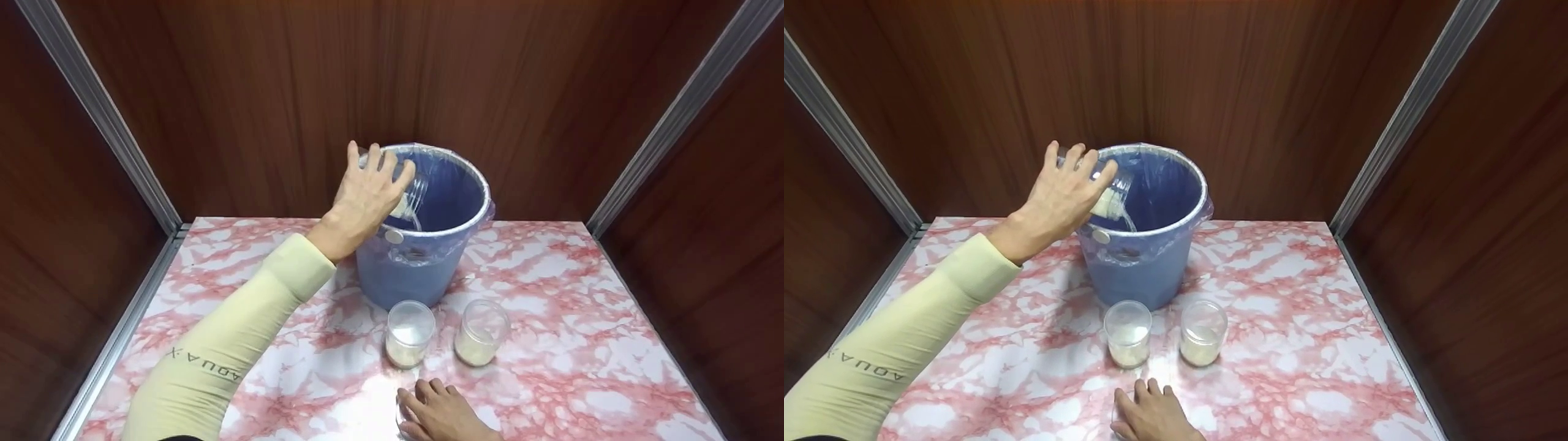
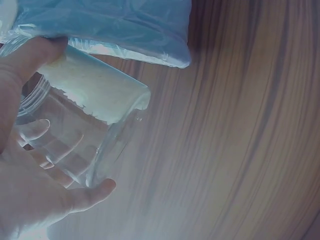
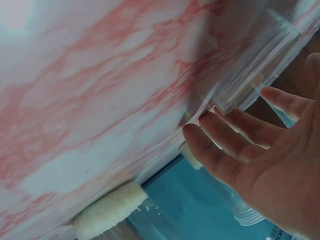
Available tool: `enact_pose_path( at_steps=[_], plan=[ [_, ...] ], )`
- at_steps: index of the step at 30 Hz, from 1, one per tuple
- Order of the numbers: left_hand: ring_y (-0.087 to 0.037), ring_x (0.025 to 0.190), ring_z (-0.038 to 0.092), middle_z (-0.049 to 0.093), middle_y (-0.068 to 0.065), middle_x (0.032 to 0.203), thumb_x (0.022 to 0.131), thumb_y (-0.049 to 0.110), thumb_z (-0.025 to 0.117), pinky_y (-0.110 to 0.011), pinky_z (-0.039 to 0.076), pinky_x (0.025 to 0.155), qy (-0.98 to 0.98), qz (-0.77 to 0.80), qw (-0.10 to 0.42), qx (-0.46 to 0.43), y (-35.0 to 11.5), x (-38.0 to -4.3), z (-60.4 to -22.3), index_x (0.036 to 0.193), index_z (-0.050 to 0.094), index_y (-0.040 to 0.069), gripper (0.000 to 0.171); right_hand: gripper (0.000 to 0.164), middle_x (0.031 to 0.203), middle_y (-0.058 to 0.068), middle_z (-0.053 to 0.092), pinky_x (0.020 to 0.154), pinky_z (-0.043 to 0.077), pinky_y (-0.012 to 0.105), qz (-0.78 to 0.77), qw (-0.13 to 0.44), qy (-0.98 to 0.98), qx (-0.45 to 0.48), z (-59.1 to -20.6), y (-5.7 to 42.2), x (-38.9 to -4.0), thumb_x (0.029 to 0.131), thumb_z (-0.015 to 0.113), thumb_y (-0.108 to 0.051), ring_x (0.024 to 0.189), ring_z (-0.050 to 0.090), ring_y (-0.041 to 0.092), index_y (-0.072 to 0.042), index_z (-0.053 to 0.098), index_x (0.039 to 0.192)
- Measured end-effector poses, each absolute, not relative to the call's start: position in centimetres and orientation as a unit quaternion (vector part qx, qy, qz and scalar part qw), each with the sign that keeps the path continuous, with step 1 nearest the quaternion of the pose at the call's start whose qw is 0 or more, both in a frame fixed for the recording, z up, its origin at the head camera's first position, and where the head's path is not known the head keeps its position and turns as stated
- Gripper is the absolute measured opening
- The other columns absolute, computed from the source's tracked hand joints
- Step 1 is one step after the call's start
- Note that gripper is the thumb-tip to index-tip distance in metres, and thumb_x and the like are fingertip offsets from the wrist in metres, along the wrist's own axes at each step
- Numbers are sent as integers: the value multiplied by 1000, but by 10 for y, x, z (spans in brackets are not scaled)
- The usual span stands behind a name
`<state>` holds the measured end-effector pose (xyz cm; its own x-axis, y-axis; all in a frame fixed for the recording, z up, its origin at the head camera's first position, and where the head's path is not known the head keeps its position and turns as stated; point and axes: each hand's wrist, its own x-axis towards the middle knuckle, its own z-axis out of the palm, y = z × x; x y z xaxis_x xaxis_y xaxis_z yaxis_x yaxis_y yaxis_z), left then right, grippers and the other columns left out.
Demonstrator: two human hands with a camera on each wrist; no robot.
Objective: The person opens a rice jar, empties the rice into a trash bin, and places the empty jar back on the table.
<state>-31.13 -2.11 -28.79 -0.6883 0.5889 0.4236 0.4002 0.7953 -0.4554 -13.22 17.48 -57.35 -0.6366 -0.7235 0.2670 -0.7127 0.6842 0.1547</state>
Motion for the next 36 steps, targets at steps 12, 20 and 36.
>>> enact_pose_path(
  at_steps=[12, 20, 36],
  plan=[
    [-43, 127, 33, 40, -20, 134, 59, 27, 81, -65, 22, 100, -908, 180, 262, -275, -20, -312, -286, 138, 31, 17, 94, 46, 92, 0, 51, 50, 34, 20, -21, 175, -900, 400, -575, 175, -132, 90, 46, -52, 75, 46, 16, -20, 52, 122],
    [-41, 130, 30, 36, -19, 139, 60, 30, 81, -66, 19, 102, -909, 202, 237, -276, -19, -314, -286, 141, 27, 18, 97, 45, 86, -1, 50, 48, 35, 20, -30, 164, -902, 398, -569, 172, -133, 90, 46, -53, 70, 45, 14, -19, 52, 120],
    [-42, 131, 28, 36, -18, 139, 61, 26, 78, -66, 16, 102, -908, 207, 243, -271, -16, -314, -284, 140, 27, 19, 94, 47, 96, 3, 55, 52, 39, 21, -21, 121, -914, 386, -566, 174, -134, 92, 42, -52, 77, 49, 17, -18, 49, 124]
  ],
)
